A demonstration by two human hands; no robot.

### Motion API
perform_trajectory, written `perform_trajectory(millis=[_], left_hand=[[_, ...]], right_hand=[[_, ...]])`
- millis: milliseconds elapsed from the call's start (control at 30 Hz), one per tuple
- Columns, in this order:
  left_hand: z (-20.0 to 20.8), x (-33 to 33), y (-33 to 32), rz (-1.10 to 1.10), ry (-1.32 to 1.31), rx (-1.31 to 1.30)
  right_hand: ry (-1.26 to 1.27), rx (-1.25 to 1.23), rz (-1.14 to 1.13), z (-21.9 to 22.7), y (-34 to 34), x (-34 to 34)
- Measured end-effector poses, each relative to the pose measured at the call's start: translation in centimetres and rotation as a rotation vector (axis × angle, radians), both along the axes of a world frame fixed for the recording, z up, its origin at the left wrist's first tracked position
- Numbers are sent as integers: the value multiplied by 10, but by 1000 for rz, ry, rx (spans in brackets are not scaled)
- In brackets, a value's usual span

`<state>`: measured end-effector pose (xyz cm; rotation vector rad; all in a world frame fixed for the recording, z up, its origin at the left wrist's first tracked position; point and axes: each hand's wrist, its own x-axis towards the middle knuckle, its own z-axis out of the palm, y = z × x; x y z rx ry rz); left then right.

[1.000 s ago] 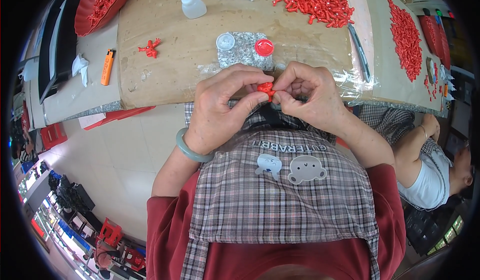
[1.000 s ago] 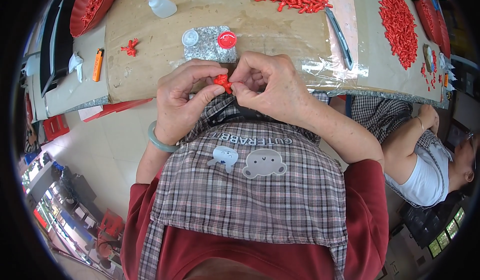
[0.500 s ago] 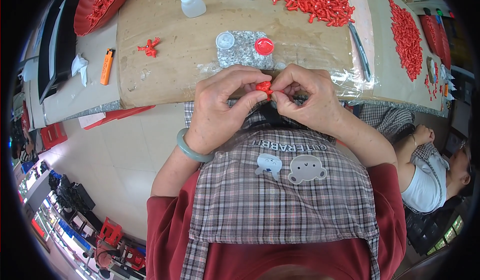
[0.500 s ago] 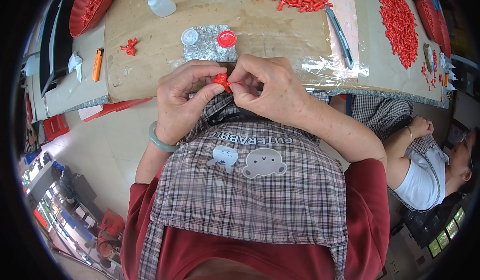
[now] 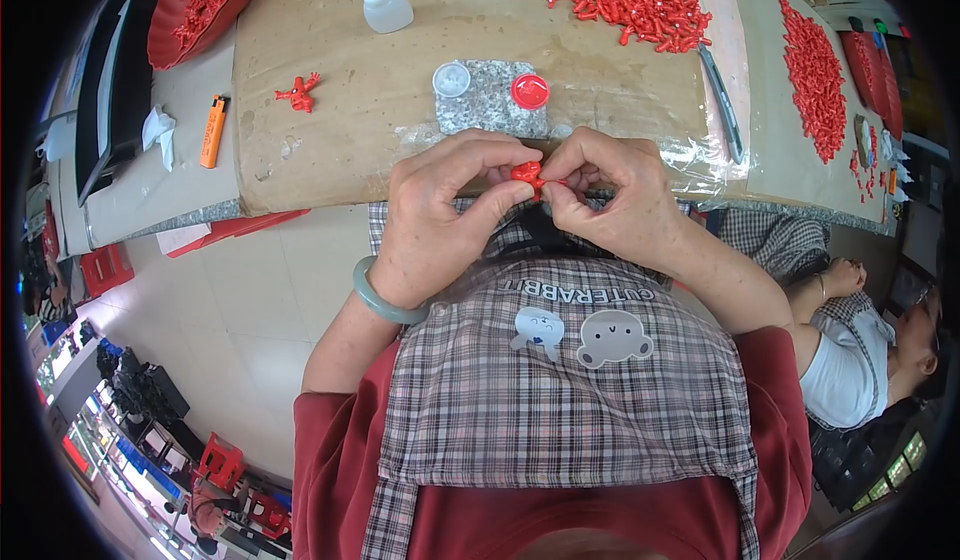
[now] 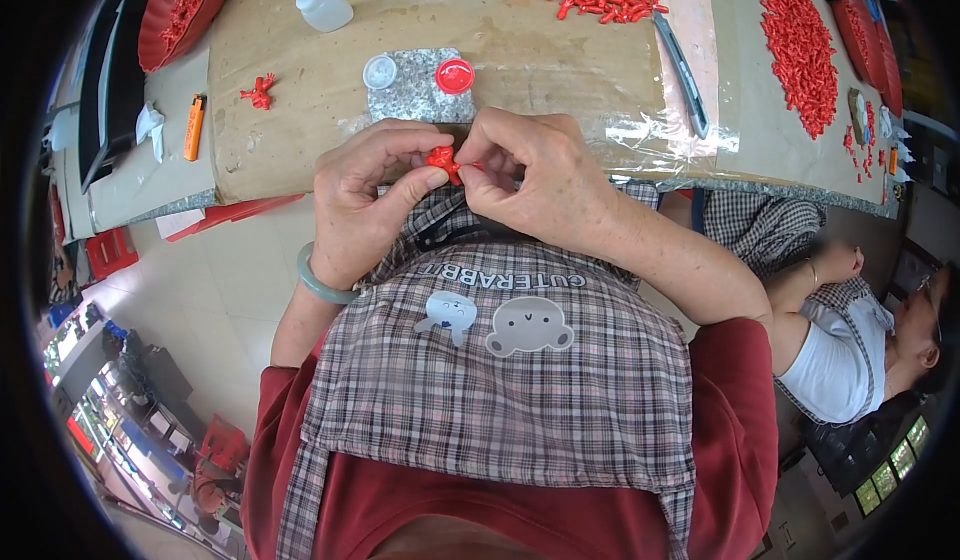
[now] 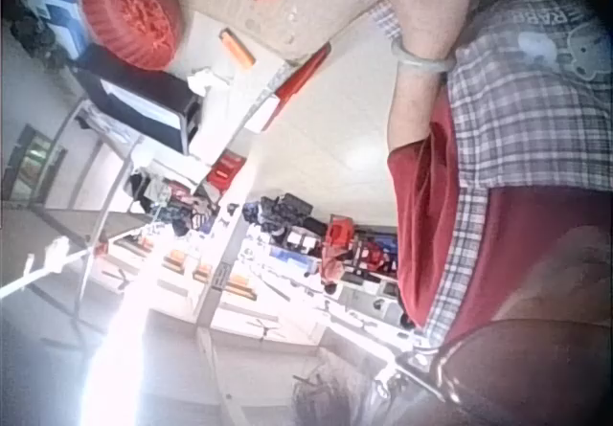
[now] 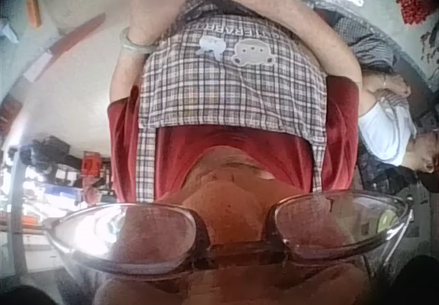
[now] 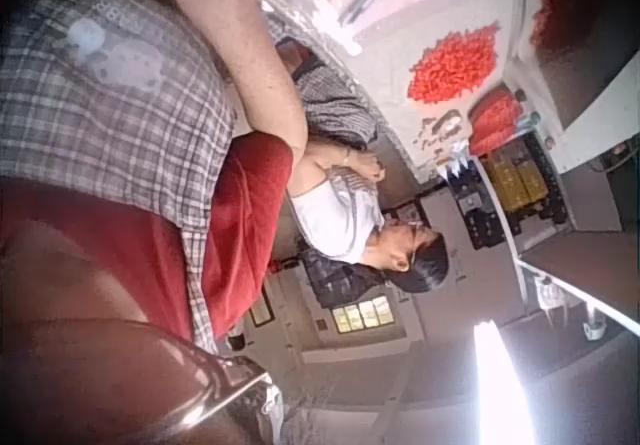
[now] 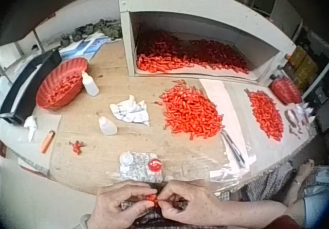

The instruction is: The person assembles small red plastic parts into larger units by hand, using a glue bottle to secure the components.

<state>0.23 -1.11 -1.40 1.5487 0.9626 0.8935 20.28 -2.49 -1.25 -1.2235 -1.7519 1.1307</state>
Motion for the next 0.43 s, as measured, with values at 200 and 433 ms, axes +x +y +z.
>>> perform_trajectory(millis=[200, 433], left_hand=[[0, 1, 1, 16, -10, 23], [-1, 1, 1, 10, -12, -4]], right_hand=[[20, -21, 2, -1, 0, 1], [15, -30, 4, -1, 0, 1]])
